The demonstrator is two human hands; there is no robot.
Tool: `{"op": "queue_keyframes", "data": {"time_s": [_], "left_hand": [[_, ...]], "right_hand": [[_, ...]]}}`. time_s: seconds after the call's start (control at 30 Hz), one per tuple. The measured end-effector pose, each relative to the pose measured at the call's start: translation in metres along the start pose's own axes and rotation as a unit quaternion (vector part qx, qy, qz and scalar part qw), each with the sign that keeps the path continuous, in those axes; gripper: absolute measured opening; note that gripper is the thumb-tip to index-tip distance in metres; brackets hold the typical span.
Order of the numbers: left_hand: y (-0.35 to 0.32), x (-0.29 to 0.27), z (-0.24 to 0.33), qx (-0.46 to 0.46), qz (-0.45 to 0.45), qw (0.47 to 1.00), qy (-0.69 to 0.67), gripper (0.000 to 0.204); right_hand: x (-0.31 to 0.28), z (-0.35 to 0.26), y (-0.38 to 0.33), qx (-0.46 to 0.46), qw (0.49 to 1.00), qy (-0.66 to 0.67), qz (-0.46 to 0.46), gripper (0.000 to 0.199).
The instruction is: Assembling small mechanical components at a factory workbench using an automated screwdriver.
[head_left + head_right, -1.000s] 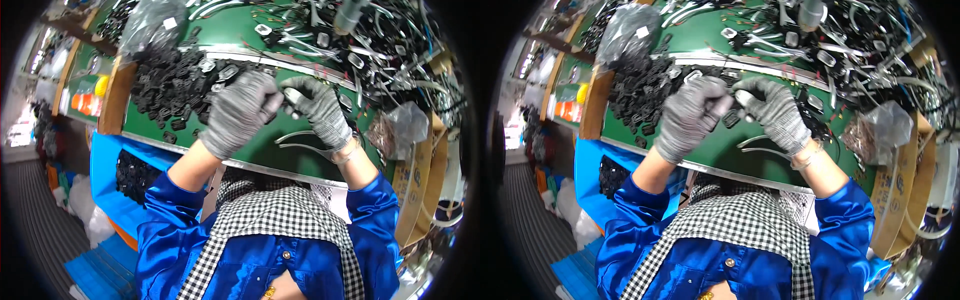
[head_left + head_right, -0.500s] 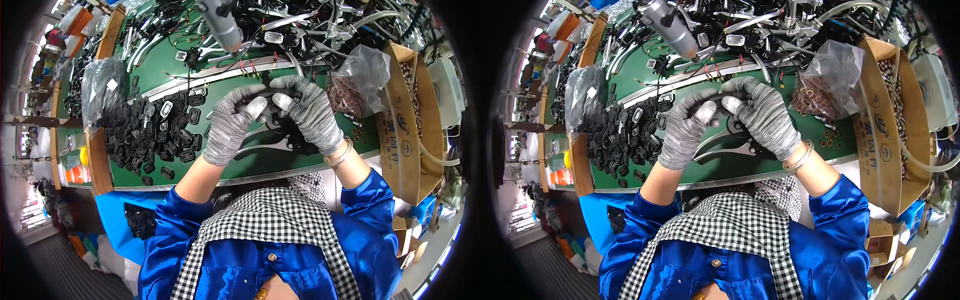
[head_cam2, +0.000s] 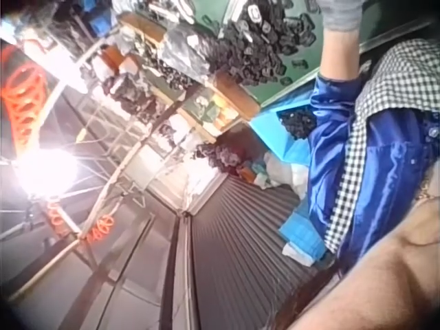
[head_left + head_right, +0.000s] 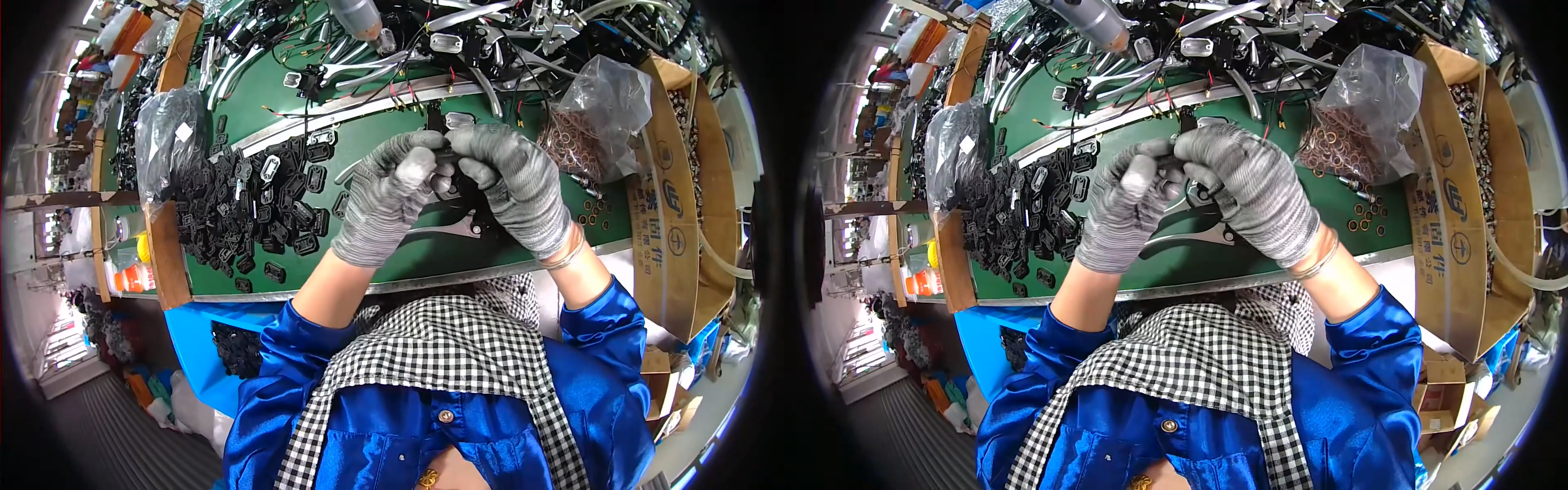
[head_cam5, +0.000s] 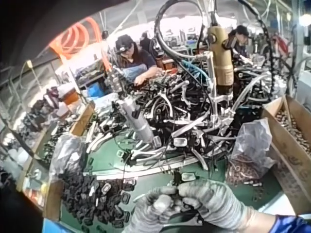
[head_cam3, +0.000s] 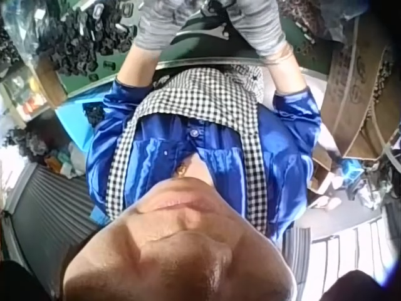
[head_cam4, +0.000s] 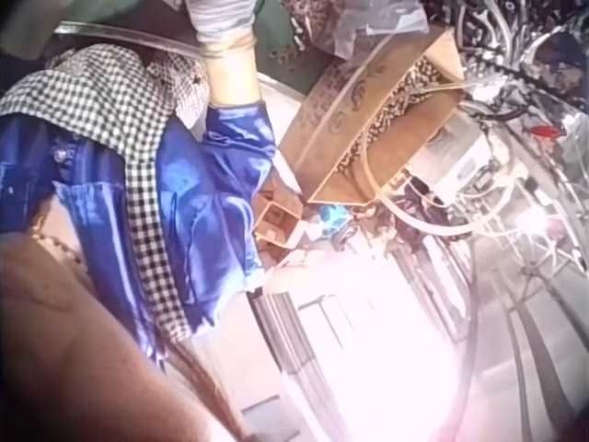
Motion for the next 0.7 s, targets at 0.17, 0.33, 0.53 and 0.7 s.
{"op": "queue_keyframes", "data": {"time_s": [0.17,0.33,0.53,0.7], "left_hand": [[-0.007,0.005,0.016,0.009,0.016,0.993,0.113,0.028],[0.000,0.009,0.007,0.113,0.036,0.968,0.222,0.032],[0.006,0.003,0.007,0.031,0.024,0.989,0.141,0.033],[0.011,-0.003,0.009,0.034,0.023,0.992,0.122,0.032]], "right_hand": [[-0.003,-0.006,-0.001,0.066,0.986,0.152,0.014,0.022],[-0.016,0.001,0.001,0.330,0.891,0.308,0.045,0.022],[-0.014,0.005,0.004,0.351,0.897,0.265,0.043,0.022],[-0.008,0.010,0.014,0.345,0.905,0.246,0.037,0.022]]}}
Point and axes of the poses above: each hand's wrist, its own y-axis towards the middle knuckle, its own x-axis out of the palm, z = x × y, the point moved 1 cm from there along y, towards the middle knuckle, and after that the axes turned 11 degrees about -x, right-handed, at the moved point
